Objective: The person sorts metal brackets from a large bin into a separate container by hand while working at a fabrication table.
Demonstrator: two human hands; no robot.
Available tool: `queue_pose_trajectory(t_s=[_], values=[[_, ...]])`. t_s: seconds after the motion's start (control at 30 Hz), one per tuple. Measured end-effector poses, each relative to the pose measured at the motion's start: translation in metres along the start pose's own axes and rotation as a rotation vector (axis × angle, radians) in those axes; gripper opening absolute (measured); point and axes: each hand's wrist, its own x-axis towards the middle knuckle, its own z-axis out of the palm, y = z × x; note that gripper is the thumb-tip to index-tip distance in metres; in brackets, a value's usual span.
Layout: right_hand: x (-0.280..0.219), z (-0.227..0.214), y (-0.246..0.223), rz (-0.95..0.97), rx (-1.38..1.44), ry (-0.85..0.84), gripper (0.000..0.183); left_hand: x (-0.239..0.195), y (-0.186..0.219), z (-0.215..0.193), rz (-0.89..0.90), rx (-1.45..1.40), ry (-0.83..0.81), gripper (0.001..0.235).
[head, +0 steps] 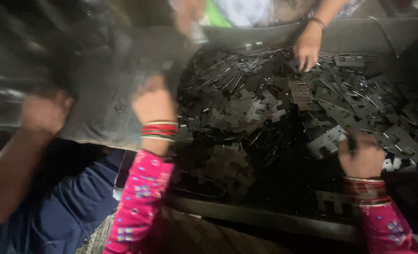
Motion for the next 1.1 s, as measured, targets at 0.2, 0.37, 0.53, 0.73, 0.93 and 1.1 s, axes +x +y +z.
queue_pose_trajectory(t_s=[0.2, 0.37, 0.53, 0.73, 0.93, 1.1], values=[[0.008, -0.006, -0.027, 0.267, 0.193, -0.188, 0.027, 0.006, -0.034, -0.009, -0.132, 0.048, 0.019, 0.035], [0.016, -0.017, -0.016, 0.644, 1.050, -0.091, 0.034, -0.033, 0.076, -0.026, 0.218, -0.285, -0.385, 0.023], [0.016, -0.049, -0.020, 0.465, 1.965, -0.249, 0.039, -0.118, 0.140, 0.022, 0.383, -0.330, -1.121, 0.022], [0.026, 0.002, -0.036, 0.607, 1.638, -0.566, 0.040, -0.146, 0.143, 0.060, 0.472, -0.406, -0.893, 0.020], [0.000, 0.093, -0.086, -0.175, 0.393, -0.677, 0.022, -0.103, 0.130, 0.025, 0.435, -0.566, -1.050, 0.035], [0.000, 0.108, -0.107, -0.540, -0.267, -0.938, 0.026, -0.088, 0.122, 0.016, 0.445, -0.936, -1.033, 0.031]])
